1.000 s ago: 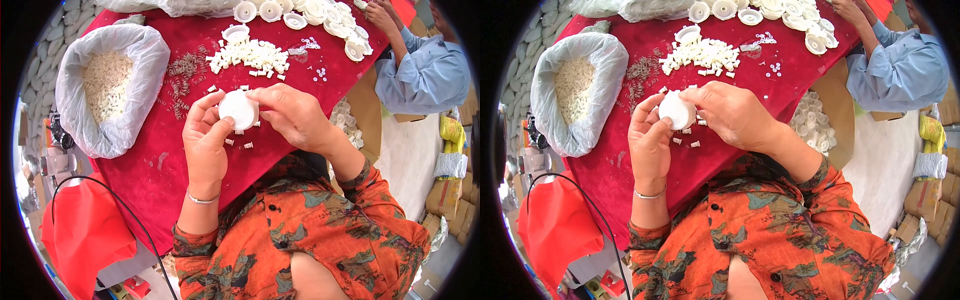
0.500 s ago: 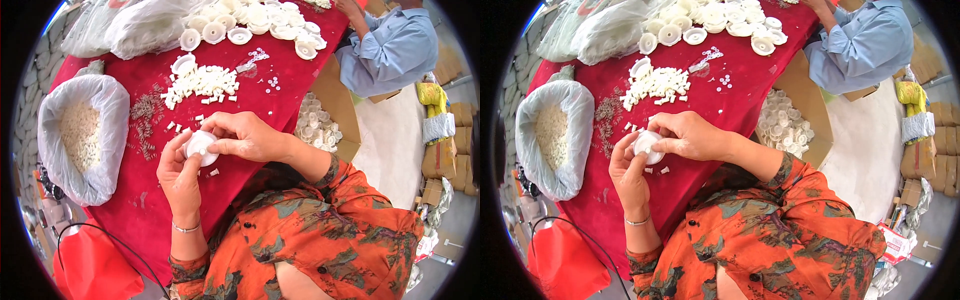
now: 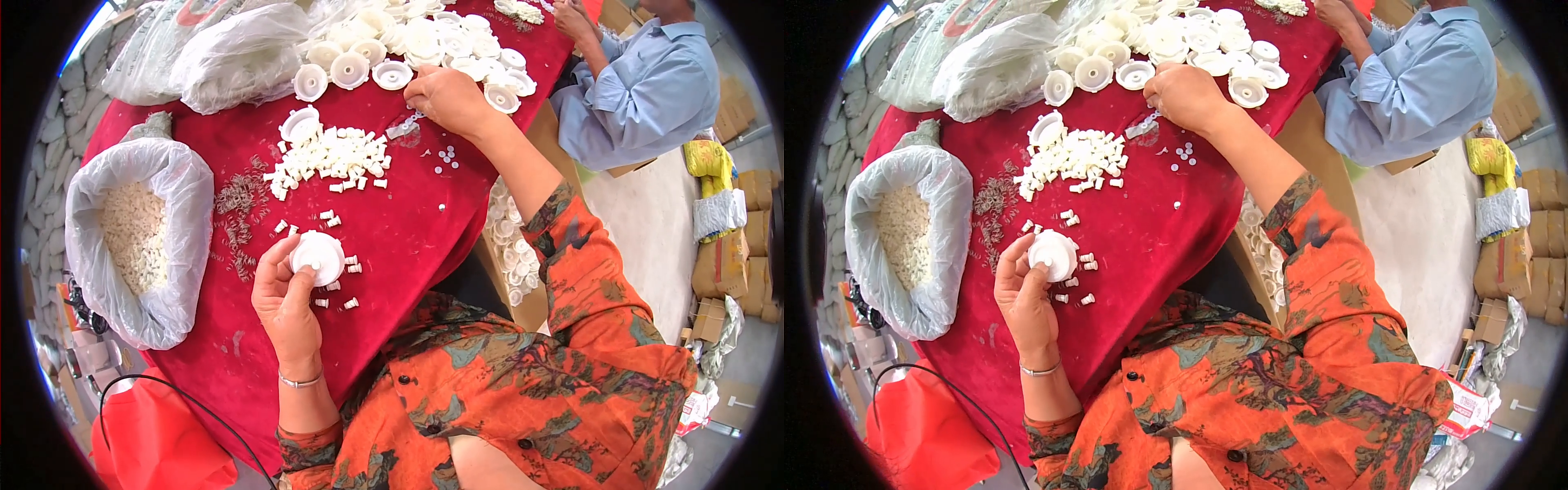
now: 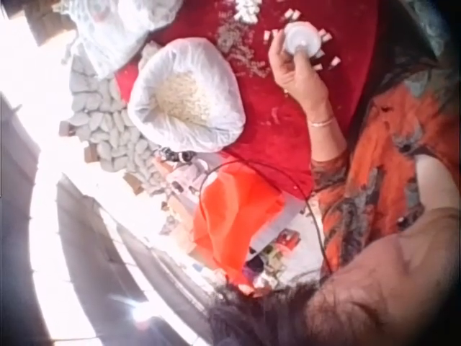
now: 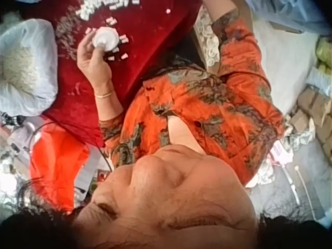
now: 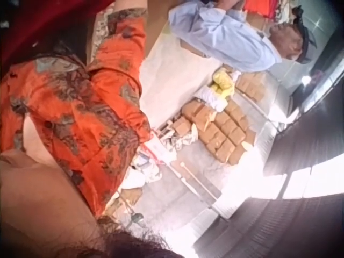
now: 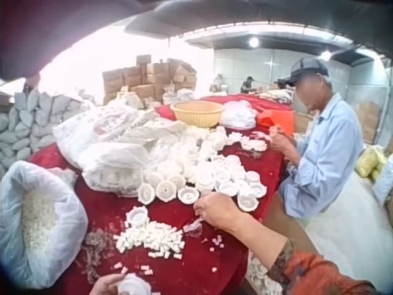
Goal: The person attaches springs onto small plastic stems by hand, removes plastic caps from a bag, and assembles the stems and small plastic components into the plastic caps by hand.
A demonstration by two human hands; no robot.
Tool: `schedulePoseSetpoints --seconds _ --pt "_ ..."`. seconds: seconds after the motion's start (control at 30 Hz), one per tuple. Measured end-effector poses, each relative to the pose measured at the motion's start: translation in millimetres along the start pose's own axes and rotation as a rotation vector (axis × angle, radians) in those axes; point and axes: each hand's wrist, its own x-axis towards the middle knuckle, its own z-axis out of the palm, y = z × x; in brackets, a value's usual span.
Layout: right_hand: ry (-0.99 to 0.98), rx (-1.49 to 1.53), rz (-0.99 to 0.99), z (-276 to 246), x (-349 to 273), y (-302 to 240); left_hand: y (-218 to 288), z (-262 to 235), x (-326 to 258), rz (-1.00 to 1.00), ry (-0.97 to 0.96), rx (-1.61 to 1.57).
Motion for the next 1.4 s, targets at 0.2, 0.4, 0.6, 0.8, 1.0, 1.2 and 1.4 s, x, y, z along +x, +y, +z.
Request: schedulePoseSetpoints --seconds 0.2,0.4,0.6,0.8,1.0,1.2,1.4 --pt "-0.09 -0.214 -0.079 -1 4 -11 3 -3 -2 0.026 0.003 -0.029" --pt "0.074 0.232 -0.193 -22 -14 -81 1 -5 0 0.043 0.034 -0.066" --pt "-0.029 0.663 -0.454 -3 -65 -180 4 0 -2 0.06 0.023 -0.122" --pt "0.051 0.36 -0.485 -4 -65 -184 5 -1 -6 0.034 0.056 -0.134" --pt "0.086 0.335 -0.511 -2 -65 -186 5 -3 -5 0.002 0.03 -0.13" --pt "0.01 0.293 -0.58 -5 -63 -183 5 -3 -6 -0.025 0.056 -0.109" --pt "0.058 0.424 -0.521 5 -65 -188 4 -1 -5 0.006 0.066 -0.083"
